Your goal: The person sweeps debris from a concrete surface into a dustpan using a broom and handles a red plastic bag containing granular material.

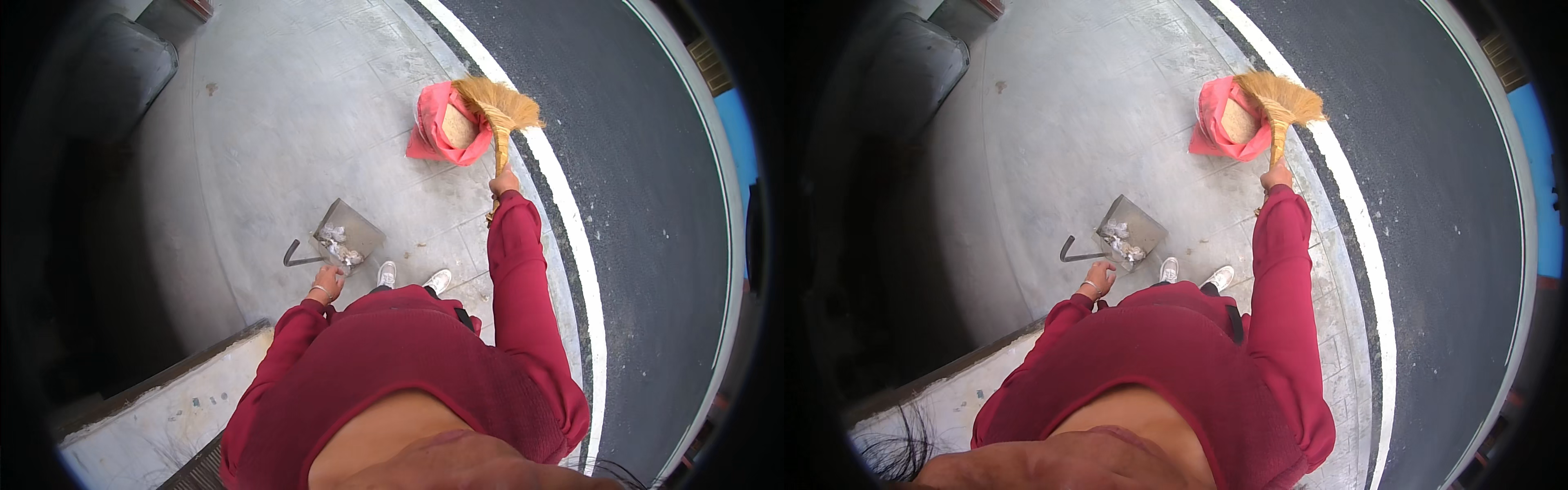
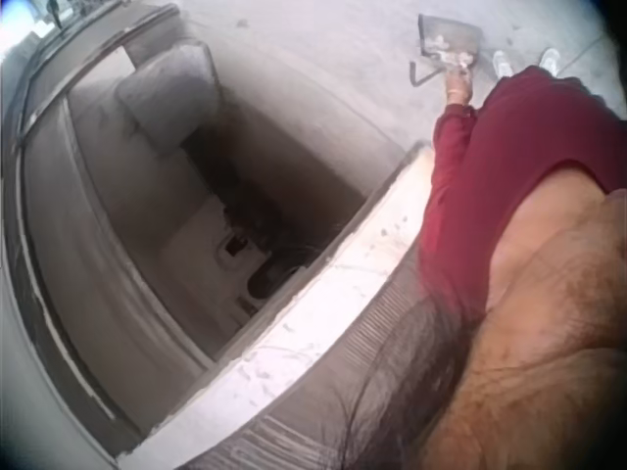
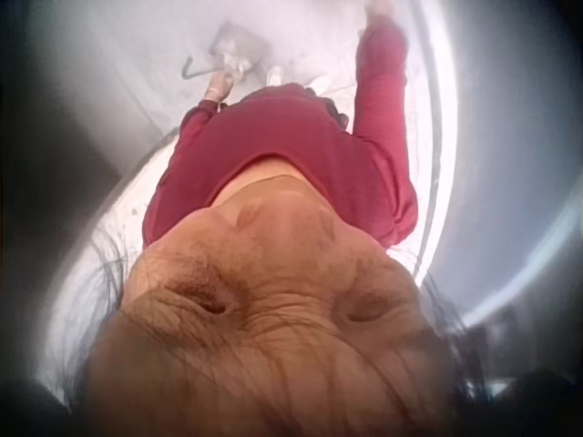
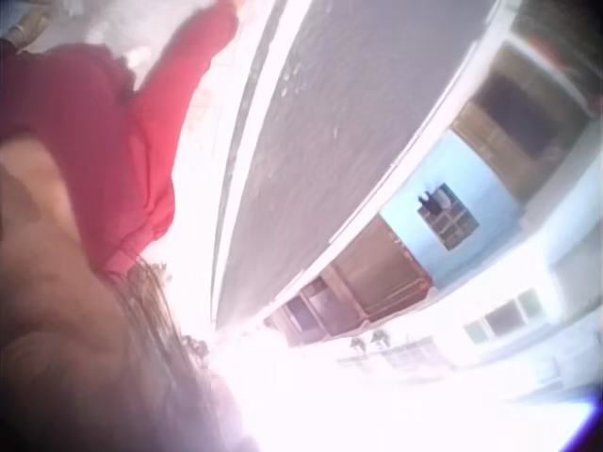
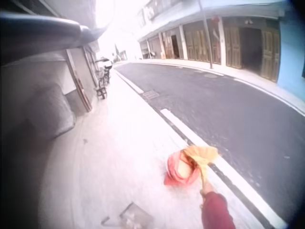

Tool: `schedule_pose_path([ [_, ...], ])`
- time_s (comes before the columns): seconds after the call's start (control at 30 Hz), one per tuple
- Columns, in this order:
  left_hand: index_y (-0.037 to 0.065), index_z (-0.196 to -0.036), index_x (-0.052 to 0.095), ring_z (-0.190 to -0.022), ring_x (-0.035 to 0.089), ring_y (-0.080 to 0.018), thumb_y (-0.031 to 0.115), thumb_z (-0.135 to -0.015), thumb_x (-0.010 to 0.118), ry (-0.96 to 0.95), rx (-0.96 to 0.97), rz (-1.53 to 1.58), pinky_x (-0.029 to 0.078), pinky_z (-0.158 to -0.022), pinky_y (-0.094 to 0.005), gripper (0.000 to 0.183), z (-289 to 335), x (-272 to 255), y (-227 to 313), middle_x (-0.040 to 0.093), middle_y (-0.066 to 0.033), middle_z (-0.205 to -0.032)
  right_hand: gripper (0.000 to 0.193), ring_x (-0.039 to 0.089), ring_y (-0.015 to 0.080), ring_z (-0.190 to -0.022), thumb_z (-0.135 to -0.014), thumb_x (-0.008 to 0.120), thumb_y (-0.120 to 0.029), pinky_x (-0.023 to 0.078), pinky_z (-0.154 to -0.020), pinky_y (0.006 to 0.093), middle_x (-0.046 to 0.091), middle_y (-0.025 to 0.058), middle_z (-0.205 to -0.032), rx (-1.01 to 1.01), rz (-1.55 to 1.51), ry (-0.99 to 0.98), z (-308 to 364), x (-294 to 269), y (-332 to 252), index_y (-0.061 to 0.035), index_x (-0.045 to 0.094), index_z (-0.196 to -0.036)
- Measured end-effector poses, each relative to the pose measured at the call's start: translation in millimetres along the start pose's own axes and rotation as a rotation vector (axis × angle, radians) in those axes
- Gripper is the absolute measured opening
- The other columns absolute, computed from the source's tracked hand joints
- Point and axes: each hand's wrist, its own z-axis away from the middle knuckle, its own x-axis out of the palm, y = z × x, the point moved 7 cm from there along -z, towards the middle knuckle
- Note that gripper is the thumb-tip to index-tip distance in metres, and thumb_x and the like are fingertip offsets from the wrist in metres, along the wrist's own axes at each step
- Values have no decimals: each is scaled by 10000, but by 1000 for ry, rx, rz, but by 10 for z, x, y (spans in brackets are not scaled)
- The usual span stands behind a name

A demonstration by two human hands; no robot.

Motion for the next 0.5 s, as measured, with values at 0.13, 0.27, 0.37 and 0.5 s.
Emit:
schedule_pose_path([
  [0.13, 159, -985, 558, -1064, 472, -326, 202, -756, 611, 4, 9, -40, 401, -880, -434, 240, 49, -70, -246, 457, -135, -1167, 437, 633, 278, -591, -694, 494, -24, 510, -464, 357, 611, 188, -824, 67, -188, -68, -36, 39, -71, -28, 409, -1122],
  [0.27, 123, -957, 571, -1022, 480, -348, 181, -753, 601, -23, 57, -64, 407, -871, -407, 214, 55, -110, -186, 494, -180, -1083, 440, 565, 214, -451, -693, 534, -9, 444, -357, 317, 561, 128, -708, 108, -628, -197, 300, -134, 64, -34, 413, -1115],
  [0.37, 114, -946, 575, -1001, 482, -360, 178, -752, 598, -25, 95, -51, 407, -866, -401, 206, -39, -101, -168, 503, -202, -1053, 493, 519, 166, -412, -704, 554, -16, 425, -345, 292, 526, 85, -648, 92, -778, -211, 771, -465, 119, -47, 397, -1170],
  [0.5, 108, -934, 577, -983, 489, -365, 190, -753, 603, -63, 172, -53, 407, -862, -402, 201, -260, -138, 113, 513, -207, -1036, 658, 487, 128, -396, -732, 552, -33, 404, -329, 267, 491, 45, -592, 119, -807, -198, 1423, -935, 293, -117, 294, -1331],
])
